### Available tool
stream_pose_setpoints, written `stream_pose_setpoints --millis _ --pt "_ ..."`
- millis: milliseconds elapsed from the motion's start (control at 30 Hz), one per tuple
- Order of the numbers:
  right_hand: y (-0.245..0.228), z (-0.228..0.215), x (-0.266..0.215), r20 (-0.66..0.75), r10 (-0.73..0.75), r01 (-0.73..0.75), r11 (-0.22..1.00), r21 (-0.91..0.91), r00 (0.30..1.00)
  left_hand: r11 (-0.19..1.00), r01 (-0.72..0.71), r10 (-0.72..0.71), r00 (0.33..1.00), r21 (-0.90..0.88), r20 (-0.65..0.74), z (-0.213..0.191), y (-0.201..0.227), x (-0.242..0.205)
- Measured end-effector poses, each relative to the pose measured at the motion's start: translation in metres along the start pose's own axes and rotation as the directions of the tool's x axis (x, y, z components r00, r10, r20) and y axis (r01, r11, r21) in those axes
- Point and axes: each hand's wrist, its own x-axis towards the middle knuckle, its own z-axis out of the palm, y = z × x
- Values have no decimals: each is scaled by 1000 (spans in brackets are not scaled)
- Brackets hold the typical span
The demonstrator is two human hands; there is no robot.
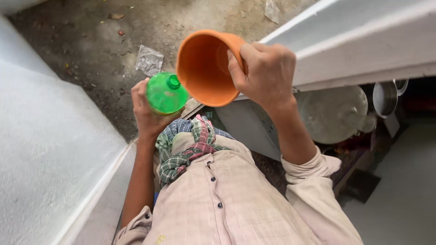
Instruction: Pour water from a large plastic jug and a green bottle into an orange mug.
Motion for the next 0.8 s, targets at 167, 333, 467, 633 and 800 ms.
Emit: stream_pose_setpoints --millis 167,333,467,633,800 --pt "-23 23 -142 118 733 -645 497 580 670 999 -33 33 999 -13 -14 6 6 -17" --pt "-59 48 -297 146 946 -843 180 506 290 993 -97 101 994 -66 46 27 15 -34" --pt "-96 49 -383 195 981 -887 -88 454 2 979 -116 139 982 -168 131 30 41 -58" --pt "-103 57 -426 146 980 -822 -193 535 -135 968 -97 169 933 -232 316 51 89 -73" --pt "-111 73 -468 173 939 -713 -339 614 -298 911 -52 276 816 -410 508 88 153 -76"
